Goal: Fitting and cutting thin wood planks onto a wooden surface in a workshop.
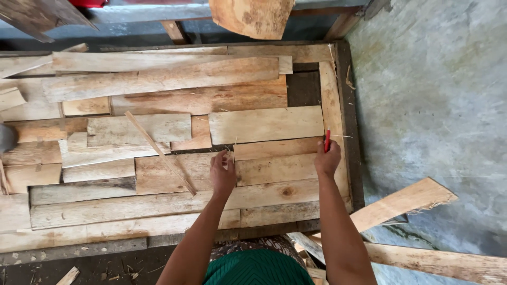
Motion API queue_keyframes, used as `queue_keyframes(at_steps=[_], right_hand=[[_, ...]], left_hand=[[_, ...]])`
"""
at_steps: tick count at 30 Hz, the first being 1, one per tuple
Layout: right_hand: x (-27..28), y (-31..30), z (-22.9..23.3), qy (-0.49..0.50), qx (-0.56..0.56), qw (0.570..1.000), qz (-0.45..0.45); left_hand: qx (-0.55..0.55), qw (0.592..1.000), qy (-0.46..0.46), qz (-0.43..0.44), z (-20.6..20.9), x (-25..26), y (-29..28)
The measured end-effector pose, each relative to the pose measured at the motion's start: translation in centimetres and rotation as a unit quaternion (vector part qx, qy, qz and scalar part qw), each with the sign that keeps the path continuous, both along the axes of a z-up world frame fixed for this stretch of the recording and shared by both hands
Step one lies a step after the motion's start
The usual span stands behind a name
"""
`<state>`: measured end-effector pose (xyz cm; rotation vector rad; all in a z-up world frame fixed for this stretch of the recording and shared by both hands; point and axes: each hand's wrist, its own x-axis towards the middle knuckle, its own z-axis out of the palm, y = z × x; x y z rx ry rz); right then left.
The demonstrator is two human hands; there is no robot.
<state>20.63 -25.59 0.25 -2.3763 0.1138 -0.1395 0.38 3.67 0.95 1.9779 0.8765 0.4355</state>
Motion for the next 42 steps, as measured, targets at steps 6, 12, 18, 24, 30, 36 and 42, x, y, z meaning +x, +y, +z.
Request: queue_keyframes(at_steps=[6, 12, 18, 24, 30, 36, 42], right_hand=[[1.7, 4.4, 0.9, -0.018, -0.007, 0.991, 0.133], [3.4, 10.0, 4.4, -0.020, -0.051, 0.973, 0.223], [6.3, 12.6, 2.4, -0.065, -0.039, 0.962, 0.262], [6.8, 13.8, 2.7, -0.022, -0.053, 0.960, 0.275], [6.6, 13.7, 2.4, -0.049, -0.083, 0.958, 0.271], [6.3, 13.6, 2.1, -0.050, -0.104, 0.955, 0.272], [6.2, 13.7, 2.2, -0.021, -0.113, 0.955, 0.273]], left_hand=[[0.049, 0.997, 0.059, -0.005, 3.4, 2.9, 1.0], [0.101, 0.995, 0.025, 0.002, 2.4, 5.0, 3.5], [0.082, 0.992, 0.100, -0.004, 2.6, 7.0, 5.8], [0.065, 0.986, 0.152, -0.001, 2.0, 8.0, 6.0], [0.081, 0.984, 0.160, -0.002, 1.1, 7.8, 5.8], [0.079, 0.980, 0.185, -0.002, 0.7, 7.9, 6.1], [0.101, 0.968, 0.224, -0.041, 0.9, 7.7, 6.6]])
